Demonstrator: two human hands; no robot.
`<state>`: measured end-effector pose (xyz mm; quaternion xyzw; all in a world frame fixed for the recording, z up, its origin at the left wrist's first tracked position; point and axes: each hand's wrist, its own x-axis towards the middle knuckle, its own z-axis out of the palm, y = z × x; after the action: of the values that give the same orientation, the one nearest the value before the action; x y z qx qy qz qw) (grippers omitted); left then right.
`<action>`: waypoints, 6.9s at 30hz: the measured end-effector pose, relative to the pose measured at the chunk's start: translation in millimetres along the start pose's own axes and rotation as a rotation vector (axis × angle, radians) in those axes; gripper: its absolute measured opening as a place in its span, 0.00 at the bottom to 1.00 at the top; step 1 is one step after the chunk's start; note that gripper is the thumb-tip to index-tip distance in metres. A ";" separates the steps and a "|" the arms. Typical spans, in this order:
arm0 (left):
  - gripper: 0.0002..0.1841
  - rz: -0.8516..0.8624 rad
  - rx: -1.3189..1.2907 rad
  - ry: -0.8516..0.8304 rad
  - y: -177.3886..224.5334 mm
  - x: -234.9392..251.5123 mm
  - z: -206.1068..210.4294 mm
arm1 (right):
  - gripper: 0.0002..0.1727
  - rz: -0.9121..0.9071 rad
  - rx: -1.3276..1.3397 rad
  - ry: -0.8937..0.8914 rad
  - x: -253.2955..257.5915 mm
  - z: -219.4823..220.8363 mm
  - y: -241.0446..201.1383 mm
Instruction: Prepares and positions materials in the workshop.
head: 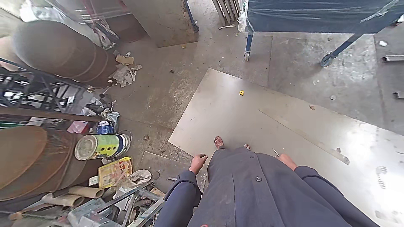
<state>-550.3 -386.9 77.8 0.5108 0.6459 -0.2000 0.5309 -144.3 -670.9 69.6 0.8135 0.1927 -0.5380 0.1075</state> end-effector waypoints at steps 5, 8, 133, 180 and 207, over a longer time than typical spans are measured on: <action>0.24 0.002 -0.015 0.015 -3.1 -6.1 -0.9 | 0.23 0.035 0.115 -0.025 4.0 5.4 14.6; 0.24 0.018 -0.001 0.020 -2.5 -9.6 -4.5 | 0.22 0.027 0.141 -0.036 2.8 1.4 2.6; 0.23 0.057 0.090 0.017 2.1 -32.6 5.7 | 0.17 -0.215 -0.001 -0.023 17.8 6.5 -18.1; 0.23 0.035 0.081 0.014 4.1 -32.0 5.0 | 0.18 -0.215 0.006 -0.043 22.6 8.3 -19.3; 0.23 0.038 0.097 0.013 3.5 -31.9 4.5 | 0.19 -0.215 0.009 -0.054 19.2 7.7 -20.8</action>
<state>-547.8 -403.4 105.6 0.5495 0.6292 -0.2175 0.5049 -152.9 -651.3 49.6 0.7739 0.2734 -0.5690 0.0508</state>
